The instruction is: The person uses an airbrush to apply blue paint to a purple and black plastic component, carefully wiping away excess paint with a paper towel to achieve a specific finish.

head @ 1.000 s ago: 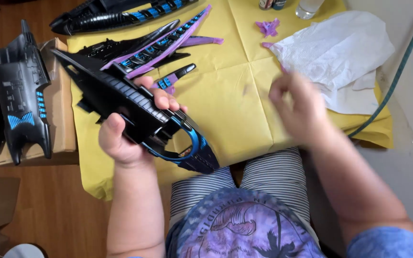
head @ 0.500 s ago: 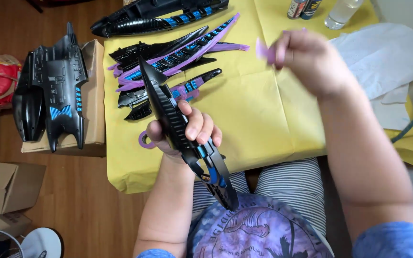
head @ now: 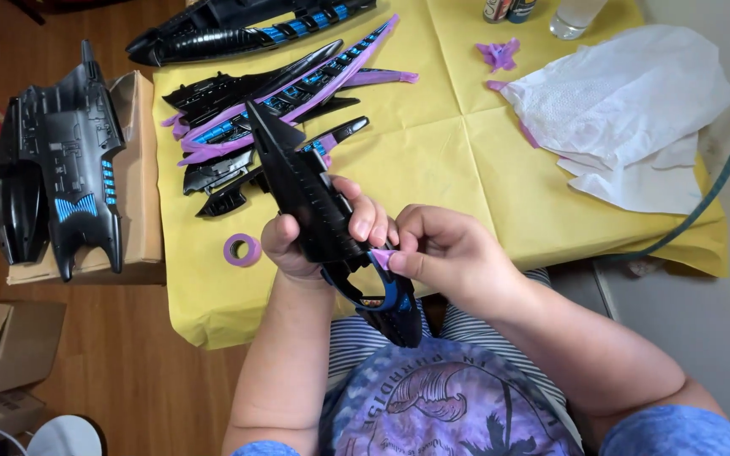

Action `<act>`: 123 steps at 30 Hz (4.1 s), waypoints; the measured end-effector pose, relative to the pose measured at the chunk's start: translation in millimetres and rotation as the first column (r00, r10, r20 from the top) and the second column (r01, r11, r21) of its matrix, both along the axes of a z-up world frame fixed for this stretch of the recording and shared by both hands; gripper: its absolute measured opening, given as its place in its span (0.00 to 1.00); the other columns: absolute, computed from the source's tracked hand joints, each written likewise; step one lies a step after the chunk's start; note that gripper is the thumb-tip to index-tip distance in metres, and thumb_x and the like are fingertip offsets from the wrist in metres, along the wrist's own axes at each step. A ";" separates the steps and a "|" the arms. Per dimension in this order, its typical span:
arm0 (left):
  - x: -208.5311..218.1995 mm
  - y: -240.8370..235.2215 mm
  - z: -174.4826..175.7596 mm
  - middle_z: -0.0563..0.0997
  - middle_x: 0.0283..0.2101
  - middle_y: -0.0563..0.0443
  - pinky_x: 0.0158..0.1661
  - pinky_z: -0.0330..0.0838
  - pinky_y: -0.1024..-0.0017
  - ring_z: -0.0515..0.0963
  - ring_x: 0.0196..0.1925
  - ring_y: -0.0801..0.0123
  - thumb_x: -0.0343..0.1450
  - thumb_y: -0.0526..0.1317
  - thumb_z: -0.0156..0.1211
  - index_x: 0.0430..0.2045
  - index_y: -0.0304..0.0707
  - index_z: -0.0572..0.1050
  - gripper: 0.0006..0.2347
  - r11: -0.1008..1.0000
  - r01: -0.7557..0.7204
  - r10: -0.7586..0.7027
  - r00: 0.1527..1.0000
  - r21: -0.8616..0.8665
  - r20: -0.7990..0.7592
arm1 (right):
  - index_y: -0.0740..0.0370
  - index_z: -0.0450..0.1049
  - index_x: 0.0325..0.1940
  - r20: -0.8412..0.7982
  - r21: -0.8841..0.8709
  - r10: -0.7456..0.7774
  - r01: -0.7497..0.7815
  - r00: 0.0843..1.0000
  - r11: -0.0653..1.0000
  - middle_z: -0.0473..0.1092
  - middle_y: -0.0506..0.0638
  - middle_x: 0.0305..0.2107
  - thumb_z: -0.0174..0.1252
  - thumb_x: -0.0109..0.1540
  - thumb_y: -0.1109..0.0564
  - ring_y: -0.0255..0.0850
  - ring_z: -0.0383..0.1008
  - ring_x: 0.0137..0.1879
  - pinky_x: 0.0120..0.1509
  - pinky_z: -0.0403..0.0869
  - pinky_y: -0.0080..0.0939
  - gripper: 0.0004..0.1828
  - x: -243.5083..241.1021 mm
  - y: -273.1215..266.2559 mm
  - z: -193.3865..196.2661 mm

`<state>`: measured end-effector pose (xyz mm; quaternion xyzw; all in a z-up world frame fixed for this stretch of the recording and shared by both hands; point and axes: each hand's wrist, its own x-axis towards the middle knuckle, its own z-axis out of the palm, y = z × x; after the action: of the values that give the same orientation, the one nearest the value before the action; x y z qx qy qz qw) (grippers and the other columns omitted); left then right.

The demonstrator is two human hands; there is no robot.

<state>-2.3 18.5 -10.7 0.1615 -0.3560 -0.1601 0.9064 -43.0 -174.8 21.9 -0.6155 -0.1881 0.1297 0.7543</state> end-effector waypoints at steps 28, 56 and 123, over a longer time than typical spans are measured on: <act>-10.6 6.5 13.7 0.78 0.42 0.50 0.55 0.69 0.55 0.77 0.48 0.61 0.76 0.55 0.56 0.62 0.40 0.73 0.24 0.994 0.072 -0.077 0.995 -0.085 -0.064 | 0.58 0.62 0.27 0.495 -0.700 -0.343 0.601 0.798 0.387 0.63 0.46 0.27 0.55 0.77 0.39 0.43 0.63 0.37 0.45 0.62 0.44 0.30 137.8 -96.5 11.2; 46.7 -2.5 84.7 0.81 0.34 0.40 0.39 0.75 0.63 0.83 0.39 0.51 0.72 0.51 0.54 0.45 0.32 0.76 0.19 0.834 -0.314 0.541 0.627 0.454 -0.560 | 0.62 0.78 0.46 0.758 -0.452 -0.233 0.748 0.610 0.486 0.75 0.49 0.32 0.49 0.66 0.67 0.42 0.72 0.37 0.38 0.70 0.41 0.12 205.2 -77.8 -15.7; 135.5 -66.7 44.6 0.69 0.69 0.35 0.65 0.67 0.41 0.68 0.69 0.38 0.79 0.63 0.49 0.64 0.32 0.68 0.31 0.988 -0.154 0.141 0.893 0.004 -0.427 | 0.71 0.73 0.52 0.054 0.639 0.300 -0.263 0.953 0.722 0.72 0.71 0.29 0.59 0.62 0.52 0.69 0.79 0.46 0.54 0.77 0.55 0.21 137.9 -12.6 -46.3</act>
<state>133.3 -48.2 33.8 0.1355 -0.1386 -0.1168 0.9741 94.9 -187.4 -24.4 -0.2823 -0.2920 0.1872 0.8944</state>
